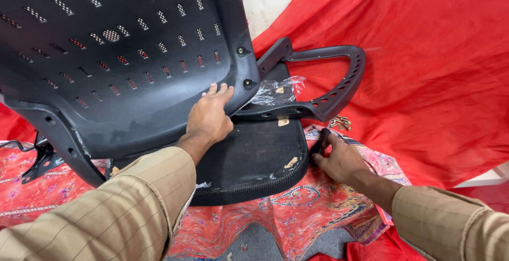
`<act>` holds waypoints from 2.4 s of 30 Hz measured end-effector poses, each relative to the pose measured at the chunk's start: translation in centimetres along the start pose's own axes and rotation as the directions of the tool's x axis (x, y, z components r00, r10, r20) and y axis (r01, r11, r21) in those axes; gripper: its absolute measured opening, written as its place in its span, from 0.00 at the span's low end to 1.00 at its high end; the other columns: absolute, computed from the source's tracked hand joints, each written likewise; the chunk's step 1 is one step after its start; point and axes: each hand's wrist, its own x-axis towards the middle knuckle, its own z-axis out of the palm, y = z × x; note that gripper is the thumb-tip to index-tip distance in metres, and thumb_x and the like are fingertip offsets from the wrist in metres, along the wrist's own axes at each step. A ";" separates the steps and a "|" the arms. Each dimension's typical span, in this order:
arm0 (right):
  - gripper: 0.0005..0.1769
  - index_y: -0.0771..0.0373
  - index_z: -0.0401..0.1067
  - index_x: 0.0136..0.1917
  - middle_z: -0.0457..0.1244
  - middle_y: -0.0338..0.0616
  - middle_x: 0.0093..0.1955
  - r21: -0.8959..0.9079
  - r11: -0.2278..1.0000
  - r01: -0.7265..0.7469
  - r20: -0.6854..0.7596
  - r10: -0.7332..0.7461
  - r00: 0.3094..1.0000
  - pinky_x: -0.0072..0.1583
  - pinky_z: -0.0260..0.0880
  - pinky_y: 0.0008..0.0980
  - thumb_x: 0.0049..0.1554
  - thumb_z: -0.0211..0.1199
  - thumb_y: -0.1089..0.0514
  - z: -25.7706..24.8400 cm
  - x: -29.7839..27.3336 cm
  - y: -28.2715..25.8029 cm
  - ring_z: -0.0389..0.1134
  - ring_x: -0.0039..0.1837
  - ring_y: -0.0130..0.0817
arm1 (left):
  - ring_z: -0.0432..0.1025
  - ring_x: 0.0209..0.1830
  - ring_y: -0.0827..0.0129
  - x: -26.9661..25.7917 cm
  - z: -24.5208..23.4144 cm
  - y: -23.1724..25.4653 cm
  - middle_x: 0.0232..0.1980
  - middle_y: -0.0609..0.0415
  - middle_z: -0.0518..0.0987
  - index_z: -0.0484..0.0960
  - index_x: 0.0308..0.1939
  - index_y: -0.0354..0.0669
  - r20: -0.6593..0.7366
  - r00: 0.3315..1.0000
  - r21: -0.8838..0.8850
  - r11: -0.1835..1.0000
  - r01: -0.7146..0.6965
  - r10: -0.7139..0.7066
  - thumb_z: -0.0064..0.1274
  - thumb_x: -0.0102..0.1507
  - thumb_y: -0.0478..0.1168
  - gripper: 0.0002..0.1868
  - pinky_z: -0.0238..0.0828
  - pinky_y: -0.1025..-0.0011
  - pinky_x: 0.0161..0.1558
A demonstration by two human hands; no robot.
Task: The person uses a screwdriver to remove screws from the back of a black office chair. They detach the right armrest and then proceed to remove screws from the left armrest, continuing the disassembly process.
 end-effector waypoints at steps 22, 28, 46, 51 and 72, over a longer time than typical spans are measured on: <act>0.12 0.56 0.60 0.54 0.64 0.52 0.44 0.689 0.671 -0.274 0.040 0.343 0.939 0.38 0.61 0.41 0.63 0.58 0.50 -0.5 -2.1 -1.9 0.62 0.40 0.40 | 0.51 0.79 0.59 -3.1 -0.4 -3.0 0.77 0.55 0.64 0.80 0.61 0.50 0.003 0.996 -0.165 0.982 -0.089 0.091 0.48 0.56 0.25 0.30 0.45 0.59 0.78; 0.19 0.70 0.69 0.53 0.69 0.50 0.49 0.894 -0.234 -0.382 0.438 0.271 0.857 0.45 0.70 0.30 0.59 0.56 0.51 -1.3 -10.2 -9.6 0.72 0.46 0.35 | 0.51 0.79 0.52 -4.4 0.0 -3.3 0.76 0.49 0.63 0.84 0.55 0.48 -0.082 0.976 -0.144 0.967 -0.212 0.202 0.52 0.52 0.26 0.27 0.44 0.54 0.75; 0.09 0.59 0.74 0.49 0.62 0.36 0.36 0.632 0.774 0.048 -0.148 0.060 0.987 0.40 0.63 0.36 0.56 0.68 0.57 -2.2 -1.8 -17.6 0.63 0.40 0.29 | 0.74 0.55 0.58 -11.2 -4.2 -15.9 0.51 0.58 0.84 0.88 0.47 0.52 -0.342 0.848 -0.282 0.905 0.318 -0.405 0.62 0.57 0.43 0.15 0.69 0.57 0.59; 0.20 0.58 0.79 0.58 0.71 0.39 0.45 0.314 0.935 0.165 -0.230 -0.094 0.969 0.56 0.70 0.37 0.52 0.70 0.55 -1.4 1.4 -15.0 0.73 0.51 0.33 | 0.70 0.57 0.58 -11.4 -4.4 -16.0 0.50 0.59 0.81 0.88 0.47 0.54 -0.354 0.771 -0.246 0.849 0.468 -0.529 0.64 0.54 0.47 0.17 0.64 0.53 0.58; 0.23 0.44 0.75 0.58 0.70 0.50 0.44 -0.537 0.769 0.348 -0.080 -0.456 0.886 0.48 0.72 0.54 0.48 0.72 0.49 -4.4 5.2 -13.6 0.72 0.49 0.53 | 0.35 0.79 0.31 -3.1 0.1 -4.8 0.82 0.51 0.45 0.56 0.77 0.63 -0.058 0.997 0.322 0.944 0.069 -0.053 0.57 0.52 0.34 0.50 0.33 0.17 0.62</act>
